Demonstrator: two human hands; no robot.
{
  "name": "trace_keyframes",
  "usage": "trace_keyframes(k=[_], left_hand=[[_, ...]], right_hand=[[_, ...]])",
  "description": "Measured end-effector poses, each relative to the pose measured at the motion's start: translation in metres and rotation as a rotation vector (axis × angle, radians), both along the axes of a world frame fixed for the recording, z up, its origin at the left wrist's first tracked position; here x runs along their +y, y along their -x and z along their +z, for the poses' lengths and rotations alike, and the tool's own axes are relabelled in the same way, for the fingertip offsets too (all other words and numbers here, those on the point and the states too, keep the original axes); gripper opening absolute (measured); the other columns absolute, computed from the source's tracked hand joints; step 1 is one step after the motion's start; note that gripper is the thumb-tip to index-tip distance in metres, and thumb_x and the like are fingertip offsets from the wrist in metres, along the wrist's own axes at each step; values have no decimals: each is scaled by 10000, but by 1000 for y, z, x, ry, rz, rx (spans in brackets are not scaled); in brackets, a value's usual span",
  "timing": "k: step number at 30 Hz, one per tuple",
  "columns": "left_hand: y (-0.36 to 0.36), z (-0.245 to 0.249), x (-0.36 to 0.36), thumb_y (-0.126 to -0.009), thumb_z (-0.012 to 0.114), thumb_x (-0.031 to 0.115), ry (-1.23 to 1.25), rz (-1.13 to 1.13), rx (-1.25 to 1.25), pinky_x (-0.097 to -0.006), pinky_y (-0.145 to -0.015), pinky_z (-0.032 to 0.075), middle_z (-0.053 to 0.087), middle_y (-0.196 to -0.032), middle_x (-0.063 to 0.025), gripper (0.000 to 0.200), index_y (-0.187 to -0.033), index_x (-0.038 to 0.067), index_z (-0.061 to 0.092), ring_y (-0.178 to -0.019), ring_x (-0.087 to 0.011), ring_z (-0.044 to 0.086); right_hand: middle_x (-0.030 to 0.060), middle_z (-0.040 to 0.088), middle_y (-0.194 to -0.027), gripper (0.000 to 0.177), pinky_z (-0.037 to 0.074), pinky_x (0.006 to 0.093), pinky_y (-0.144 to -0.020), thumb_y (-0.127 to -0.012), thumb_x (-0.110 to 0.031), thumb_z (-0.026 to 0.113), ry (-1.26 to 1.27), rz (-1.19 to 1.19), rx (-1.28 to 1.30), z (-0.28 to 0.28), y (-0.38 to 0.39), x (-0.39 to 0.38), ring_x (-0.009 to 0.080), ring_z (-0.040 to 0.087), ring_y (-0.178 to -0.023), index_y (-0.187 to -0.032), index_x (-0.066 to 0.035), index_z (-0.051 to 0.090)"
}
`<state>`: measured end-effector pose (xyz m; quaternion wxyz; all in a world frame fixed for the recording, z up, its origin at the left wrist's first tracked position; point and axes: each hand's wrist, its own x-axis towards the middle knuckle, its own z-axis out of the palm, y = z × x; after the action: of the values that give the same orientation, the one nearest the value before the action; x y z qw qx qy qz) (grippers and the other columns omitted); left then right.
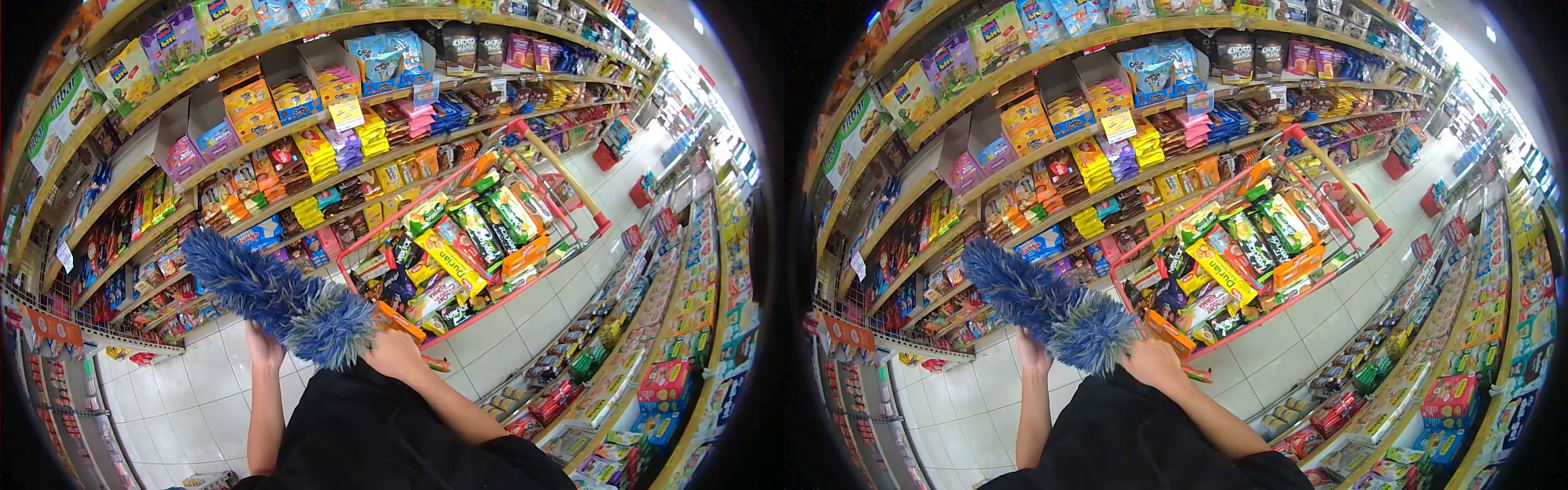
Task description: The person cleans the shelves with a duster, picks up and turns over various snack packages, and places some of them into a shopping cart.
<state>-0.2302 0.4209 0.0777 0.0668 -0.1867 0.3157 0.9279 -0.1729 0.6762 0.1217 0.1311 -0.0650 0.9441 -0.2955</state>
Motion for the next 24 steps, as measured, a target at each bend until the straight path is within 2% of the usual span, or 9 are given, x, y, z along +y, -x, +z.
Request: trace_keyframes(k=[2,5,6,9,10,14,18,21,24], left_hand=[[-5,1,3,-939,446,309,185,-113,25,-344,-842,456,584,-1110,-76,407,-1291,106,418,-1000,-201,559],[-8,-25,-14,-908,515,132,866,-394,60,-258,-738,436,588,-995,-38,401,-1292,98,405,-863,-114,541],[-10,-14,0,-857,519,-15,962,-287,155,-219,-623,400,559,-847,10,423,-1263,57,419,-708,-67,488],[-10,-23,-3,-841,501,-33,1273,-324,178,-221,-567,392,533,-750,19,391,-1223,23,440,-624,-63,462],[-10,-11,3,-827,496,-38,1215,-326,435,-227,-522,375,498,-680,4,369,-1192,3,459,-559,-68,414],[-14,29,2,-846,504,-17,1500,-487,305,-230,-632,433,597,-833,-26,371,-1213,3,446,-711,-71,529],[-11,25,21,-929,488,114,510,-59,169,-303,-713,485,587,-903,-21,265,-1187,82,437,-782,-151,600],[5,-7,-12,-938,476,164,-200,-32,121,-356,-729,485,607,-997,-43,209,-1112,65,533,-856,-149,594],[33,-34,-36,-949,415,246,-218,87,36,-410,-885,461,583,-1139,-117,315,-1158,46,539,-1014,-248,569]], right_hand=[[232,618,-742,378,485,484,-713,-814,-346,538,27,-38,32,-5,5,2,393,612,-753,-778,20,626],[224,619,-770,346,477,483,-717,-811,-327,529,62,-66,90,-14,13,7,396,602,-766,-828,7,616],[213,620,-773,317,475,481,-712,-807,-309,522,72,-59,88,-13,12,11,399,595,-763,-862,-9,610],[207,618,-812,298,471,476,-708,-815,-285,503,166,-21,168,-25,4,18,400,586,-774,-927,-26,597],[210,617,-829,300,470,475,-708,-821,-282,497,209,-7,211,-28,1,20,400,584,-781,-943,-25,594],[206,616,-892,313,465,471,-727,-835,-282,497,72,-10,-70,-26,-1,28,393,585,-816,-987,-22,584],[225,615,-883,349,463,487,-729,-843,-326,512,340,-147,201,-55,-18,23,404,589,-812,-988,-17,585],[226,615,-880,337,471,476,-724,-838,-313,520,429,-78,344,-64,-23,20,402,588,-816,-997,-23,584],[208,620,-893,321,480,457,-730,-838,-312,519,308,-18,196,-48,-27,21,387,592,-827,-968,-28,595]])
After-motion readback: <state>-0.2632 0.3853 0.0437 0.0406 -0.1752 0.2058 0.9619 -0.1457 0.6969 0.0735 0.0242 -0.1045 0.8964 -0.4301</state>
